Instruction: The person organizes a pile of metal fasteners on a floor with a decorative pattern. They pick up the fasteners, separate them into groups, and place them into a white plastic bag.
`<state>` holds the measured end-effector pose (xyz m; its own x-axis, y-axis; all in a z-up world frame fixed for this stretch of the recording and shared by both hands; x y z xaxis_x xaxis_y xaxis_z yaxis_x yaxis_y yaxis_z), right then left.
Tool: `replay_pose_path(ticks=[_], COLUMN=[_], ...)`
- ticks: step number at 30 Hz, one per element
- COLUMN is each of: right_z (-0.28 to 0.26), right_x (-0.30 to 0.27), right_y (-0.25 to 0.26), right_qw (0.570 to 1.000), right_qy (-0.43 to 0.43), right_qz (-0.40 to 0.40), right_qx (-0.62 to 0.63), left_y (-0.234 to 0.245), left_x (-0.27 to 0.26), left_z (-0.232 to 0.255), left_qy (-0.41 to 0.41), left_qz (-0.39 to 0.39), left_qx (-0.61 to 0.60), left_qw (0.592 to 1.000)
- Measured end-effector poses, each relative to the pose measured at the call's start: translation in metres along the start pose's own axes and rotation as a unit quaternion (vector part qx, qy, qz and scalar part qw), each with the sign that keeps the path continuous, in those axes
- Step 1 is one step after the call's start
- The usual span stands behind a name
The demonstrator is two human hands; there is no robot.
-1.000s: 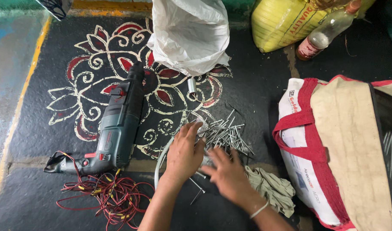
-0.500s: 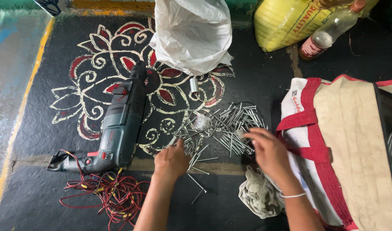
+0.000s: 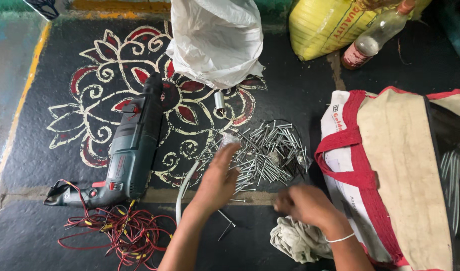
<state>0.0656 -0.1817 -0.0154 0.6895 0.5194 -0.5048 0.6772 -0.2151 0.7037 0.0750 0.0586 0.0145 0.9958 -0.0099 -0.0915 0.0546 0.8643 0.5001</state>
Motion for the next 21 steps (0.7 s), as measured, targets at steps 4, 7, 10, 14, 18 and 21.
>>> replay_pose_path(ticks=[4,7,10,14,18,21], right_z=[-0.009,-0.007,-0.015,-0.044,-0.06,-0.056], right_x=[0.006,0.025,0.034,0.036,0.015,-0.005], right_y=[0.028,0.024,-0.005,-0.042,-0.055,-0.041], right_qw=[0.954,0.945,0.97,0.973,0.942,0.904], right_qy=[0.071,0.098,0.072,0.111,0.261,0.328], right_qz=[0.284,0.303,0.217,0.173,0.212,0.239], right_qx=[-0.068,-0.074,-0.085,-0.108,0.018,0.135], left_y=[0.022,0.027,0.03,0.038,0.039,0.036], left_x=[-0.007,-0.013,-0.022,-0.033,-0.046,-0.057], left_z=[0.018,0.028,0.032,0.035,0.041,0.039], left_qy=[0.038,0.037,0.034,0.007,0.01,0.039], left_qz=[0.035,0.033,0.024,0.016,-0.009,-0.029], left_qx=[-0.002,0.011,0.039,0.083,0.125,0.146], left_qw=[0.999,0.999,0.998,0.996,0.992,0.988])
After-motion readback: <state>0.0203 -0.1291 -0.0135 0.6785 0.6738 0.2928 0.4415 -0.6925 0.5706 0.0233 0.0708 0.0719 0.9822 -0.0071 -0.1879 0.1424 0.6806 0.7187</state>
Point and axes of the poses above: each hand's wrist, its own x-axis towards the middle knuckle, its own y-axis out of the back of the hand, z = x × y, the point moved 4 cm from there along x, towards the middle knuckle, and after that the axes turned 14 degrees about y, right-handed, at the moved point
